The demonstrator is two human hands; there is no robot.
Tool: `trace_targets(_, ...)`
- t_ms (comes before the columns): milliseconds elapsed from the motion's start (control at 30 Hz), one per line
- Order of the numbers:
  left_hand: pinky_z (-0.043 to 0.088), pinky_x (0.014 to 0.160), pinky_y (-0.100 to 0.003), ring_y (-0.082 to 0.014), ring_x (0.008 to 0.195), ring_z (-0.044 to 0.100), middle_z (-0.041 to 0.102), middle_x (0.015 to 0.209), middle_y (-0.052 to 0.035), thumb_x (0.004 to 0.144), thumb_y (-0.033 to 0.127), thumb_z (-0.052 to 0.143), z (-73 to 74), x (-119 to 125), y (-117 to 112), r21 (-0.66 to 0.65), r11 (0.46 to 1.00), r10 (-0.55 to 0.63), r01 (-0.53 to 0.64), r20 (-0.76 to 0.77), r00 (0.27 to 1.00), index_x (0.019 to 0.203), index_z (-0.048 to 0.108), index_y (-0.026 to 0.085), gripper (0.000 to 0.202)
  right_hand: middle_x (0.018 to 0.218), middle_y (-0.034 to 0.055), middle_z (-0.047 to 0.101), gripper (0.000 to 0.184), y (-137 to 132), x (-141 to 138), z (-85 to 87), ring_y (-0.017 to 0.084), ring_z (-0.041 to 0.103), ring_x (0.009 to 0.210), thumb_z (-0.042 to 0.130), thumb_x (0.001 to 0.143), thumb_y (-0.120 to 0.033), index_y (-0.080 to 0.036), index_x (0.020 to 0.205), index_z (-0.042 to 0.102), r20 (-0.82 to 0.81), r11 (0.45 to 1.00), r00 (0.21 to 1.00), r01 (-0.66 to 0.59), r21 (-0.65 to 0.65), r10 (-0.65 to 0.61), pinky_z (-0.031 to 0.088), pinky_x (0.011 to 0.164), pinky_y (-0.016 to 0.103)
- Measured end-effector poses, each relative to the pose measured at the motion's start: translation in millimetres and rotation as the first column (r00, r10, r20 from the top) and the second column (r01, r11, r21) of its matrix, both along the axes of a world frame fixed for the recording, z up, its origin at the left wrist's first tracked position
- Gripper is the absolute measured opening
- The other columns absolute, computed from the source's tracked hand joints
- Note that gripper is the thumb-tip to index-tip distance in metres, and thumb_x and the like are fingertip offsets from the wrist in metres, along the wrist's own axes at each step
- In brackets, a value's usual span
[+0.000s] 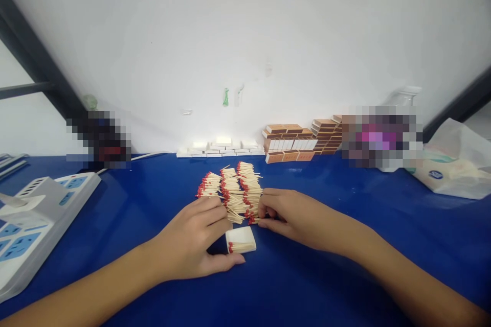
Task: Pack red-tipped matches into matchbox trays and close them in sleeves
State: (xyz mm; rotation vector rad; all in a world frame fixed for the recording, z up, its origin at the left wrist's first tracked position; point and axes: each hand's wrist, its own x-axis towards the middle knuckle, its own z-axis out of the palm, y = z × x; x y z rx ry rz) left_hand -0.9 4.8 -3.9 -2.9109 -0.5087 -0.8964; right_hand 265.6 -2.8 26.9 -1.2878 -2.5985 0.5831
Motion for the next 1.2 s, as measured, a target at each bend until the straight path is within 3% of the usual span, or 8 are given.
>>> trace_targets(333, 0.055, 0.072, -0.036, -0.0213, 0.075, 0.059, 0.065, 0.078, -0.0067, 0.092, 0.046, 0.076, 0.6, 0, 0, 0.005, 1.0, 0.009, -0.009, 0.0, 1.0, 0.097, 0.071, 0.015, 0.031, 0.094, 0.002, 0.063, 0.018, -2, 1, -0.2, 0.014, 0.052, 0.075, 0.058, 0.103, -0.025, -0.02, 0.086, 0.055, 0.066, 1.0, 0.998, 0.014, 0.004, -0.014, 0.036, 0.066, 0.029)
trace_targets(500, 0.057, 0.078, -0.038, -0.0229, 0.08, 0.063, 0.068, 0.082, -0.0077, 0.093, 0.047, 0.074, 1.8, 0, 0, -0.01, 1.0, 0.009, -0.009, -0.013, 1.0, 0.107, 0.072, 0.016, 0.034, 0.084, -0.0011, 0.06, 0.019, -1, -1, 0.6, 0.013, 0.05, 0.071, 0.063, 0.097, -0.019, -0.02, 0.081, 0.053, 0.059, 1.0, 0.998, 0.011, -0.003, -0.011, 0.033, 0.064, 0.027)
trace_targets(800, 0.054, 0.072, -0.036, -0.0216, 0.077, 0.06, 0.067, 0.082, -0.0063, 0.091, 0.044, 0.078, -0.4, 0, 1, 0.004, 1.0, 0.014, -0.015, 0.031, 0.999, 0.107, 0.072, 0.015, 0.033, 0.083, -0.0013, 0.061, 0.016, 2, 3, -1.5, 0.012, 0.05, 0.068, 0.066, 0.088, -0.011, -0.019, 0.079, 0.056, 0.05, 0.999, 0.998, 0.021, 0.032, -0.023, 0.032, 0.063, 0.027)
trace_targets(1200, 0.05, 0.07, -0.037, -0.0217, 0.076, 0.058, 0.064, 0.078, -0.0048, 0.09, 0.043, 0.079, 0.3, 2, -1, 0.012, 0.997, 0.081, -0.082, 0.058, 0.995, 0.102, 0.072, 0.017, 0.03, 0.077, -0.0035, 0.057, 0.01, -11, -18, -4.8, 0.01, 0.049, 0.068, 0.068, 0.093, -0.019, -0.02, 0.085, 0.062, -0.287, 0.998, 0.956, -0.041, 0.057, 0.055, 0.037, 0.064, 0.023)
